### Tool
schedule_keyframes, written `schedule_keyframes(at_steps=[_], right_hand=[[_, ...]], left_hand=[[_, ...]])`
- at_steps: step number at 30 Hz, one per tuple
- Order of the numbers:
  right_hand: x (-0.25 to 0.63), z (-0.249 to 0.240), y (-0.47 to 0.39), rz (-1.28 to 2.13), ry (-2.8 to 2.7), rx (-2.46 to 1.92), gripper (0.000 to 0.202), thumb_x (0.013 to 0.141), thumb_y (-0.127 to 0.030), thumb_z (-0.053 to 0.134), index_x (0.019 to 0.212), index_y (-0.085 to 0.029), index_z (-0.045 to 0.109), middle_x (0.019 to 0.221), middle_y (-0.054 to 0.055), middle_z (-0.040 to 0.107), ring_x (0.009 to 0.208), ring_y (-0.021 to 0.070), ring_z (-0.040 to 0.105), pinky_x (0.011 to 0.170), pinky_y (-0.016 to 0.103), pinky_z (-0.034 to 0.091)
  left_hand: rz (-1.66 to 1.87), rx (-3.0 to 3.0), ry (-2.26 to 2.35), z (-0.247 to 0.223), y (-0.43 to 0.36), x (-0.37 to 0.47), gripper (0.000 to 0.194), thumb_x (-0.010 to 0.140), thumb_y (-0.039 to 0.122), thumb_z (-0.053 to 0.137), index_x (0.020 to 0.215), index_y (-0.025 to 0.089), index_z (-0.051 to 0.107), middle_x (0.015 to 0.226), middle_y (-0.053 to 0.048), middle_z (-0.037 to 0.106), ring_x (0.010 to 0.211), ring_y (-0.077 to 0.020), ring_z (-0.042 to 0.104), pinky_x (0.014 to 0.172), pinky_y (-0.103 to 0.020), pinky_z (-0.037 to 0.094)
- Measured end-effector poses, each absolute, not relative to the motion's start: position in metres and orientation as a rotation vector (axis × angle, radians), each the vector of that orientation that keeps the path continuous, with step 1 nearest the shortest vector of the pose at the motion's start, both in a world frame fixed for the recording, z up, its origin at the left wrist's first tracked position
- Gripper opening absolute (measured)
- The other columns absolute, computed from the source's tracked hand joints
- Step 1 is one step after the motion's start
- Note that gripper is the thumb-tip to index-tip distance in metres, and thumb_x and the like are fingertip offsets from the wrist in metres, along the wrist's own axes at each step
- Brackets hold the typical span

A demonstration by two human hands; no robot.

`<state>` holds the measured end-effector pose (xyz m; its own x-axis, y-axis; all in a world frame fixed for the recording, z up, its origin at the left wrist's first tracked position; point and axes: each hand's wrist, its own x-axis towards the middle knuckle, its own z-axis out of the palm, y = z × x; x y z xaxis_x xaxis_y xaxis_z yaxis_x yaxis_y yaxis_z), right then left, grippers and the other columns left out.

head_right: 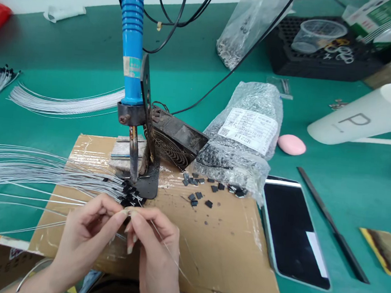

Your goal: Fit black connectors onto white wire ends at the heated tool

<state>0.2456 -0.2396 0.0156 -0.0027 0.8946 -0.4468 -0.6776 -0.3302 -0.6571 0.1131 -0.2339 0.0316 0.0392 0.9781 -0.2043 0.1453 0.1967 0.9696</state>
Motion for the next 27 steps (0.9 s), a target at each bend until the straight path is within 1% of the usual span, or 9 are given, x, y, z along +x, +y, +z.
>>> schedule_keyframes(at_steps=[4, 7, 10, 12, 14, 19, 21, 24, 27], right_hand=[[0.2453, 0.0162, -0.2397, 1.647, -0.291, -0.991, 0.027, 0.078, -0.046, 0.095, 0.073, -0.021, 0.085, 0.060, -0.001, 0.066, 0.052, 0.0054, 0.051, 0.052, 0.015, 0.043], [0.2451, 0.0167, -0.2387, 1.641, -0.302, -0.997, 0.028, 0.077, -0.046, 0.096, 0.073, -0.021, 0.086, 0.057, -0.001, 0.065, 0.051, 0.0052, 0.052, 0.051, 0.015, 0.044], [0.2462, 0.0144, -0.2382, 1.634, -0.322, -1.004, 0.025, 0.077, -0.048, 0.095, 0.081, -0.024, 0.089, 0.060, -0.001, 0.067, 0.050, 0.0063, 0.054, 0.049, 0.016, 0.046], [0.2479, 0.0123, -0.2389, 1.613, -0.354, -1.017, 0.025, 0.079, -0.050, 0.093, 0.088, -0.026, 0.091, 0.066, 0.000, 0.071, 0.050, 0.0076, 0.058, 0.048, 0.017, 0.048], [0.2495, 0.0115, -0.2403, 1.586, -0.404, -1.037, 0.026, 0.081, -0.050, 0.092, 0.092, -0.027, 0.091, 0.071, 0.002, 0.075, 0.052, 0.0085, 0.061, 0.049, 0.018, 0.051], [0.2507, 0.0159, -0.2423, 1.551, -0.464, -1.125, 0.025, 0.081, -0.050, 0.092, 0.090, -0.026, 0.090, 0.074, 0.001, 0.077, 0.056, 0.0078, 0.063, 0.055, 0.017, 0.054], [0.2508, 0.0158, -0.2420, 1.548, -0.467, -1.140, 0.025, 0.082, -0.050, 0.091, 0.090, -0.027, 0.090, 0.074, 0.000, 0.076, 0.057, 0.0077, 0.063, 0.057, 0.017, 0.054], [0.2510, 0.0137, -0.2417, 1.557, -0.504, -1.098, 0.022, 0.084, -0.049, 0.090, 0.091, -0.028, 0.090, 0.074, 0.001, 0.077, 0.057, 0.0085, 0.063, 0.055, 0.018, 0.054], [0.2502, 0.0155, -0.2417, 1.541, -0.490, -1.114, 0.023, 0.083, -0.049, 0.091, 0.087, -0.026, 0.089, 0.070, 0.000, 0.074, 0.056, 0.0086, 0.062, 0.054, 0.018, 0.052]], left_hand=[[0.992, 1.179, 1.339, 0.0276, -0.2360, 0.1141, 0.026, 0.104, 0.035, 0.068, 0.084, 0.019, 0.070, 0.067, -0.001, 0.070, 0.058, -0.0125, 0.059, 0.054, -0.021, 0.044], [1.012, 1.171, 1.312, 0.0275, -0.2348, 0.1151, 0.023, 0.104, 0.032, 0.069, 0.085, 0.020, 0.070, 0.068, 0.000, 0.071, 0.057, -0.0108, 0.058, 0.054, -0.019, 0.043], [1.033, 1.131, 1.272, 0.0300, -0.2319, 0.1165, 0.022, 0.105, 0.031, 0.068, 0.086, 0.020, 0.070, 0.068, 0.000, 0.072, 0.056, -0.0103, 0.061, 0.054, -0.018, 0.046], [1.060, 1.113, 1.276, 0.0318, -0.2304, 0.1171, 0.021, 0.104, 0.029, 0.069, 0.085, 0.020, 0.071, 0.068, 0.001, 0.073, 0.055, -0.0097, 0.061, 0.052, -0.017, 0.046], [1.079, 1.115, 1.302, 0.0328, -0.2296, 0.1171, 0.018, 0.102, 0.026, 0.071, 0.085, 0.020, 0.072, 0.069, 0.001, 0.074, 0.055, -0.0087, 0.060, 0.052, -0.015, 0.046], [1.083, 1.113, 1.316, 0.0325, -0.2286, 0.1160, 0.015, 0.100, 0.021, 0.072, 0.085, 0.020, 0.073, 0.072, 0.001, 0.077, 0.058, -0.0087, 0.065, 0.054, -0.014, 0.049], [1.085, 1.119, 1.322, 0.0322, -0.2278, 0.1157, 0.015, 0.099, 0.021, 0.073, 0.084, 0.020, 0.073, 0.070, 0.001, 0.076, 0.057, -0.0087, 0.064, 0.052, -0.014, 0.048], [1.080, 1.138, 1.332, 0.0321, -0.2275, 0.1153, 0.016, 0.100, 0.023, 0.072, 0.084, 0.020, 0.072, 0.069, 0.001, 0.075, 0.055, -0.0090, 0.061, 0.051, -0.015, 0.047], [1.063, 1.179, 1.357, 0.0309, -0.2292, 0.1143, 0.018, 0.101, 0.025, 0.070, 0.084, 0.020, 0.072, 0.068, 0.000, 0.073, 0.056, -0.0098, 0.060, 0.052, -0.017, 0.045]])
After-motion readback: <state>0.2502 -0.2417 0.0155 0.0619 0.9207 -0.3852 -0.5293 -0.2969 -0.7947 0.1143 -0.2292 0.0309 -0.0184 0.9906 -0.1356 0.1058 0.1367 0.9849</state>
